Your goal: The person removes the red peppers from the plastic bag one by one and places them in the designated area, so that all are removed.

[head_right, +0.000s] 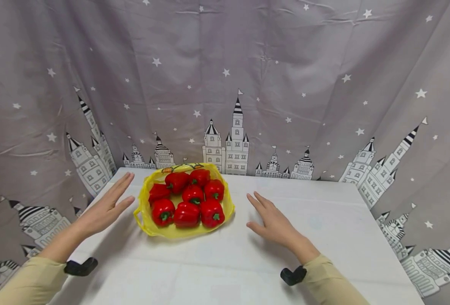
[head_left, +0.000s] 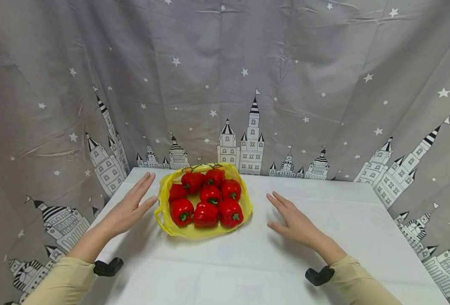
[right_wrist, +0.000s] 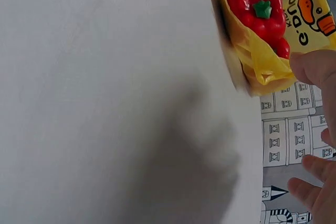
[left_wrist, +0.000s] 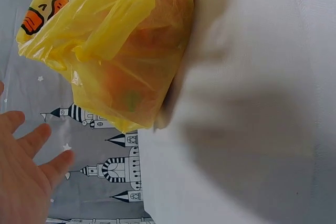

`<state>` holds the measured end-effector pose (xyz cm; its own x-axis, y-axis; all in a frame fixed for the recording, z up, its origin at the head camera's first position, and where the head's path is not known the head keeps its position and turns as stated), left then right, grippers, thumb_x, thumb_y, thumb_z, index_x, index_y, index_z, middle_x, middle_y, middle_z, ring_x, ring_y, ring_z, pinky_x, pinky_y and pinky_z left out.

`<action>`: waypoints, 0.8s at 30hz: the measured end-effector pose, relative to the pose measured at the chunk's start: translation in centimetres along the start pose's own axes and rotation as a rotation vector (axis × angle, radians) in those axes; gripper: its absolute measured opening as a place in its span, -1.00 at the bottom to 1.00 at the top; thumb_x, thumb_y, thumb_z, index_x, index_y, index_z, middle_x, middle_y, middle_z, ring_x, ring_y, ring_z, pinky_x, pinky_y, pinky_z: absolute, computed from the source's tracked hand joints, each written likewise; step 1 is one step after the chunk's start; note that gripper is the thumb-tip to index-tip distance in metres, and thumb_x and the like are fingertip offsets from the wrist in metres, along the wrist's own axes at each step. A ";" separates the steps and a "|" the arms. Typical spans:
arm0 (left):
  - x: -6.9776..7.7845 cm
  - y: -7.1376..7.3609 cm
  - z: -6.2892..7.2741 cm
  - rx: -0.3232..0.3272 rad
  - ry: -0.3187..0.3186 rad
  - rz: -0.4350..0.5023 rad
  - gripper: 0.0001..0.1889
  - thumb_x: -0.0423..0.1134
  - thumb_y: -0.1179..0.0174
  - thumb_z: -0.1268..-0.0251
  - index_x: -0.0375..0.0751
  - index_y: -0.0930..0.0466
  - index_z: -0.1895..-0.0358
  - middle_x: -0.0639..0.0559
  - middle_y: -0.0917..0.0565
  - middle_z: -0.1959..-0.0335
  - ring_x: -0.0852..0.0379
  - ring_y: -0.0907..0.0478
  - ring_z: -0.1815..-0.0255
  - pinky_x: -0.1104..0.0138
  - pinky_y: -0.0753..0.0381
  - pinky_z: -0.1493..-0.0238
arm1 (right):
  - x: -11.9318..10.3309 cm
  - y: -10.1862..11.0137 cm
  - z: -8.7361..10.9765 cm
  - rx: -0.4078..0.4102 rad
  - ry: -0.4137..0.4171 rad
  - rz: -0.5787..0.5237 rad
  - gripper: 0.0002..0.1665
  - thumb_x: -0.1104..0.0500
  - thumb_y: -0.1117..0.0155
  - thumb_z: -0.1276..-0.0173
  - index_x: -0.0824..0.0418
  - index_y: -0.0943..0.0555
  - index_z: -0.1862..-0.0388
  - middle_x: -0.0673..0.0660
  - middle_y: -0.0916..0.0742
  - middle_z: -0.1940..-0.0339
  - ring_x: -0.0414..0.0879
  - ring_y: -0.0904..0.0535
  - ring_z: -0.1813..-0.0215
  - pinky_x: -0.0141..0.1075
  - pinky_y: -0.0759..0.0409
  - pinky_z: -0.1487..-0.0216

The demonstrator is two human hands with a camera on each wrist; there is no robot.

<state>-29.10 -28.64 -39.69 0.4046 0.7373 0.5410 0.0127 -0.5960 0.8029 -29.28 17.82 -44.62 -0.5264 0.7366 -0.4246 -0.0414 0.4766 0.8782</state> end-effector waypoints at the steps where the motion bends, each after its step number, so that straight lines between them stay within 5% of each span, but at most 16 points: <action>1: 0.0 0.0 0.0 0.001 -0.003 0.009 -0.25 0.02 0.01 -0.63 0.19 0.19 -0.69 -0.09 0.20 -0.70 -0.36 0.17 -0.64 -0.47 0.01 -0.38 | -0.1 -0.1 -0.1 -0.004 -0.004 -0.002 0.02 -0.11 -0.38 -0.42 -0.07 -0.07 -0.71 0.17 -0.18 -0.67 0.22 -0.19 -0.59 0.21 -0.32 -0.44; 8: 0.1 -0.2 0.0 -0.010 0.004 0.076 -0.30 0.01 -0.03 -0.62 0.28 0.07 -0.68 -0.11 0.14 -0.70 -0.34 0.12 -0.63 -0.47 -0.16 -0.31 | -0.6 -0.5 -0.6 -0.020 -0.022 -0.038 0.01 -0.07 -0.38 -0.42 -0.12 -0.06 -0.71 0.13 -0.19 -0.68 0.17 -0.16 -0.61 0.18 -0.30 -0.46; 24: 0.7 -0.6 -0.3 -0.006 -0.011 0.250 -0.33 -0.12 -0.12 -0.59 0.11 -0.09 -0.65 -0.12 -0.04 -0.66 -0.28 -0.27 -0.50 -0.13 -0.49 -0.28 | -1.8 -1.2 -2.1 -0.017 -0.020 -0.141 -0.08 -0.04 -0.37 -0.44 -0.06 -0.17 -0.67 0.04 -0.31 -0.62 0.03 -0.19 -0.61 0.07 -0.27 -0.50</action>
<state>-29.07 -27.66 -39.73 0.4040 0.5638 0.7204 -0.0946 -0.7575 0.6459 -30.08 14.89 -44.43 -0.4971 0.6726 -0.5481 -0.1283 0.5678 0.8131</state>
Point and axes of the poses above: each hand's wrist, its own z-axis away from the middle knuckle, its own y-axis out of the back of the hand, x = y × z, the point moved 6 cm from there along -z, towards the middle knuckle
